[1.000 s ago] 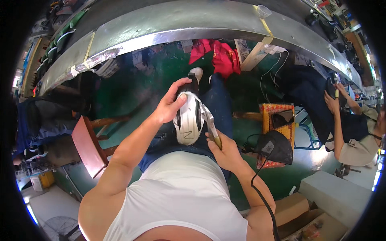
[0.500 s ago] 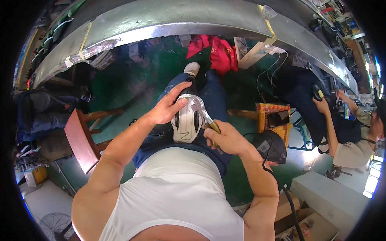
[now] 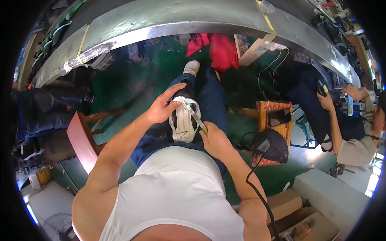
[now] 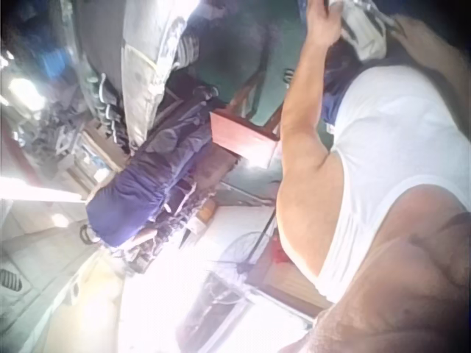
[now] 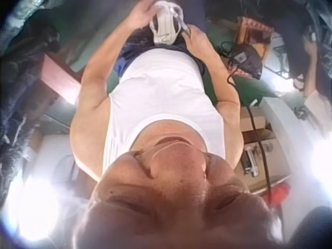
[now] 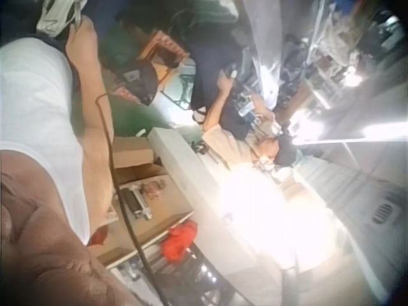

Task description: Manually assemble and last shoes using pliers and other hand tools.

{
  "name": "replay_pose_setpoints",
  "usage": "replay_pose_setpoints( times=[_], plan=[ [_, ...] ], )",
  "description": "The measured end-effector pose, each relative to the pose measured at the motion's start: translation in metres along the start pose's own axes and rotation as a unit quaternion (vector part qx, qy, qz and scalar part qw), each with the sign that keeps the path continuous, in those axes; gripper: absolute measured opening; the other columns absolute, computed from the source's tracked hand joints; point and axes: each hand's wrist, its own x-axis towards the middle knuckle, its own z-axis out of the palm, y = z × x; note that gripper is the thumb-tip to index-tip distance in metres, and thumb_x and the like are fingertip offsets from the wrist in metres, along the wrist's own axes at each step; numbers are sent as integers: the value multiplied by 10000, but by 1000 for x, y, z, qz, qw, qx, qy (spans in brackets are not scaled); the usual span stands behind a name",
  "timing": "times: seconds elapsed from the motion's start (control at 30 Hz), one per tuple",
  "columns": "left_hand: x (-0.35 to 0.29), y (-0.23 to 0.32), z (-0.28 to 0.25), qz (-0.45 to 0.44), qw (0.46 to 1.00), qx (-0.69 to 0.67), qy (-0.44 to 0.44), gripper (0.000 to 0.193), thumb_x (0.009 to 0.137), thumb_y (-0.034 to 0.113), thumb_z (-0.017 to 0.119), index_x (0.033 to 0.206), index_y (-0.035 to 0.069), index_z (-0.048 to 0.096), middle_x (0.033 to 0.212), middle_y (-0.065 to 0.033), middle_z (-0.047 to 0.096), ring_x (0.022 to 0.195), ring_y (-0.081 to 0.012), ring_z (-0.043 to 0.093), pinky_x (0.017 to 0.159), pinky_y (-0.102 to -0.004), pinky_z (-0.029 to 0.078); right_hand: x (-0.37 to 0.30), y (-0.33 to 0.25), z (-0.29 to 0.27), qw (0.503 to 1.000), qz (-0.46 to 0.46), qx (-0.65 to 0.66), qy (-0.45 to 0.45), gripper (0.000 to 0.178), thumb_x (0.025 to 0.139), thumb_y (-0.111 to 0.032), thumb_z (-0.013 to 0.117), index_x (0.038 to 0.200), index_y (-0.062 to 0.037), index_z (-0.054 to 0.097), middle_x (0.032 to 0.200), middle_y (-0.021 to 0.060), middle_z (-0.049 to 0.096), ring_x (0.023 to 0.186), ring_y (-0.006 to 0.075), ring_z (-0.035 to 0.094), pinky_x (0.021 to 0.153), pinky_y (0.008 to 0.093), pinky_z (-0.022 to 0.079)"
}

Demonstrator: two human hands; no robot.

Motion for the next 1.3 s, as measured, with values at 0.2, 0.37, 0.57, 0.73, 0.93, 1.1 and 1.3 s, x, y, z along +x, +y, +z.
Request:
replay_pose_setpoints(
  times=[0.2,0.37,0.57,0.73,0.93,1.1,1.3],
  plan=[
    [17,6,21,-113,991,-71,20,501,947,169,641,1409,57,481,1324,-101,555,1202,-178,519,1042,-321,397,-8,-19,-3,996,82,-31,-18,295,918,-120,584,1137,61,502,1027,313,606,934,511,582,831,513,487],
    [32,-4,29,-176,980,-83,26,491,933,253,660,1369,69,529,1132,-114,669,990,-157,621,898,-305,498,-8,13,-37,948,197,190,-163,252,967,-126,546,1141,55,545,942,164,662,829,237,678,698,354,536],
    [39,11,32,-200,976,-69,-42,593,907,301,688,1416,82,477,1199,-162,647,1060,-220,628,938,-328,487,4,-13,-33,964,108,232,79,329,1025,-271,457,1096,36,549,802,56,591,630,103,537,564,258,457],
    [0,-18,58,-205,974,91,-8,804,862,343,679,1455,-75,330,1406,-288,479,1298,-364,500,1083,-374,382,-4,31,-30,952,218,212,-42,266,988,-244,519,1037,9,582,718,46,577,557,110,521,534,273,435],
    [-5,-16,56,-270,961,41,-36,759,807,99,575,1496,-43,290,1414,-235,499,1270,-292,528,1044,-321,409,-40,28,-32,981,174,28,-81,301,920,-195,586,1144,5,578,845,194,649,761,350,649,736,424,519],
    [-17,-23,44,-315,917,-213,-116,961,734,93,663,1547,-2,160,1453,-216,457,1292,-279,490,1061,-297,381,-45,13,-31,989,48,-117,-78,380,901,-170,586,1226,25,549,952,230,634,893,405,629,826,450,510],
    [-50,-30,68,-231,966,-84,-77,1112,734,128,815,1530,-66,64,1512,-220,342,1402,-249,331,1158,-301,232,-30,20,-26,942,-119,-312,-9,514,834,-111,604,1295,86,491,1102,220,585,1047,366,606,885,402,511]
  ],
)
